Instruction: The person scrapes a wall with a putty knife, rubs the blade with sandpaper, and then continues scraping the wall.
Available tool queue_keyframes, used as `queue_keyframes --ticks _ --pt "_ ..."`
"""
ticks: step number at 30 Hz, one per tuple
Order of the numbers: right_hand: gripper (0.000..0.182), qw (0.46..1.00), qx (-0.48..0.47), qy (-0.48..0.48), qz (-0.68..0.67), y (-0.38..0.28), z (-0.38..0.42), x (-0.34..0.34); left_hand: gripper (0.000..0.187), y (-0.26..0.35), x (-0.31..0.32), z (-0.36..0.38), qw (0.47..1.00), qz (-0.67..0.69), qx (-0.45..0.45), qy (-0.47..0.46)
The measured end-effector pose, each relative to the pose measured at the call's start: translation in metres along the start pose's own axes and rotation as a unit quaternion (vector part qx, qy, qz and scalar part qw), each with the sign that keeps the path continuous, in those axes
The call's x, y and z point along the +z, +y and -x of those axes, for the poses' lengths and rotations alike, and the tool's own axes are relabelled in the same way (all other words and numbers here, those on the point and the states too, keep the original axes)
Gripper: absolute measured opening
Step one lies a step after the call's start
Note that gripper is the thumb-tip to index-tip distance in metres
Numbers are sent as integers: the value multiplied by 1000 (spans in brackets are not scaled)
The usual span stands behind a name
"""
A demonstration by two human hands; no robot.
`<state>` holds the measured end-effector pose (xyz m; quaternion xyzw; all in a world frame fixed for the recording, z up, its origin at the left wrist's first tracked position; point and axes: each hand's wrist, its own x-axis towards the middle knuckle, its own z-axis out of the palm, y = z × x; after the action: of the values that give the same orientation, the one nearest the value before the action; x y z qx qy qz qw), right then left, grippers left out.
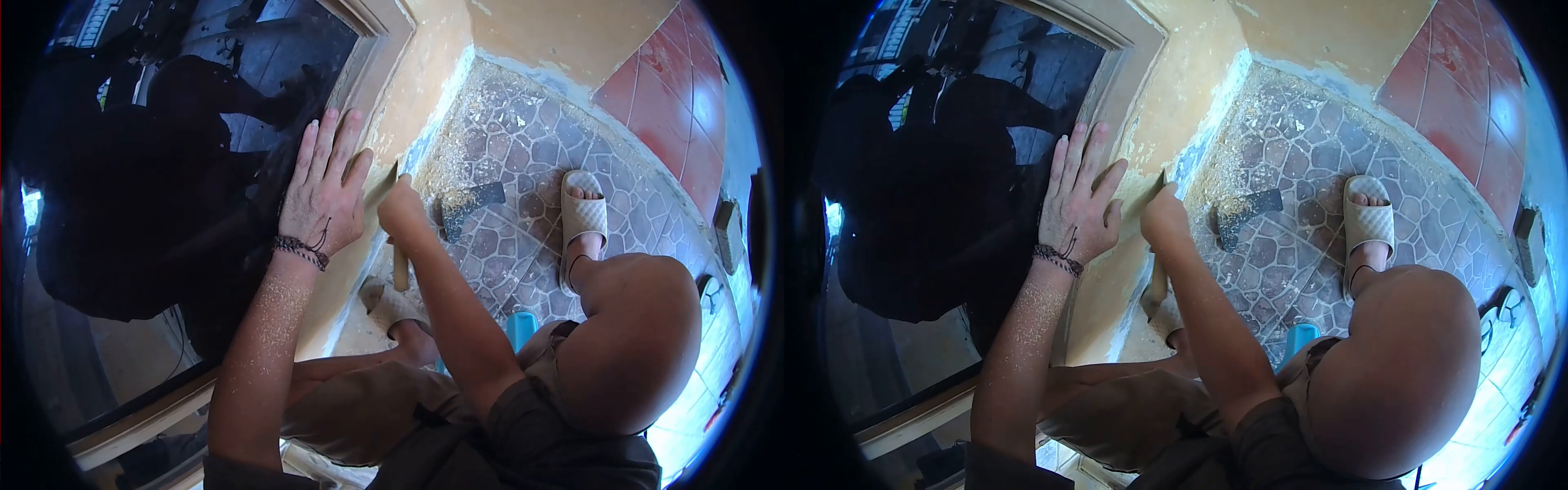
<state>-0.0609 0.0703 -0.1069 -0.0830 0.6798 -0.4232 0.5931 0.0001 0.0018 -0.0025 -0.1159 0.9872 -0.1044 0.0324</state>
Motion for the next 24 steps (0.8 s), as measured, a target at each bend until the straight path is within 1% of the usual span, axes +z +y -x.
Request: queue_keyframes --ticks 2,5,6,7,8,9,10,11,13,16,19,20,21,23,24 --pt "34 1000 -1 -6 20 -4 3 -6 46 -1 -1 -1 1000 2 -1 -3" --pt "34 1000 24 8 -9 -18 9 -1 46 -2 0 -1 1000 5 0 2" --pt "34 999 36 23 -25 -1 -16 -1 46 -2 1 0 1000 6 -1 2" --pt "37 999 36 35 14 17 -34 -10 45 -2 1 0 1000 7 0 2" --pt "40 993 21 92 66 54 -59 -13 45 -2 0 -1 1000 7 1 4" --pt "45 977 39 169 120 71 -62 -28 45 -3 1 -2 1000 4 6 7" --pt "45 955 73 262 115 75 -49 -44 44 -2 1 -2 1000 0 6 9" --pt "52 925 90 342 139 104 -61 -62 44 -2 2 -1 1000 -4 4 12" --pt "67 879 159 418 162 111 -63 -89 41 -4 2 0 1000 -7 3 13" --pt "82 883 97 379 260 113 -60 -92 38 -4 4 1 1000 -2 4 26" --pt "89 883 46 383 268 130 -76 -84 36 -4 4 3 999 -9 8 39" --pt "83 883 20 387 263 134 -83 -89 34 -5 7 3 999 -9 6 45" --pt "82 894 10 378 241 132 -83 -95 33 -5 6 5 999 -13 6 43" --pt "79 911 -8 361 200 114 -71 -111 31 -5 5 5 999 -14 9 41" --pt "74 903 -20 380 200 91 -51 -113 29 -5 7 5 999 -22 7 41"
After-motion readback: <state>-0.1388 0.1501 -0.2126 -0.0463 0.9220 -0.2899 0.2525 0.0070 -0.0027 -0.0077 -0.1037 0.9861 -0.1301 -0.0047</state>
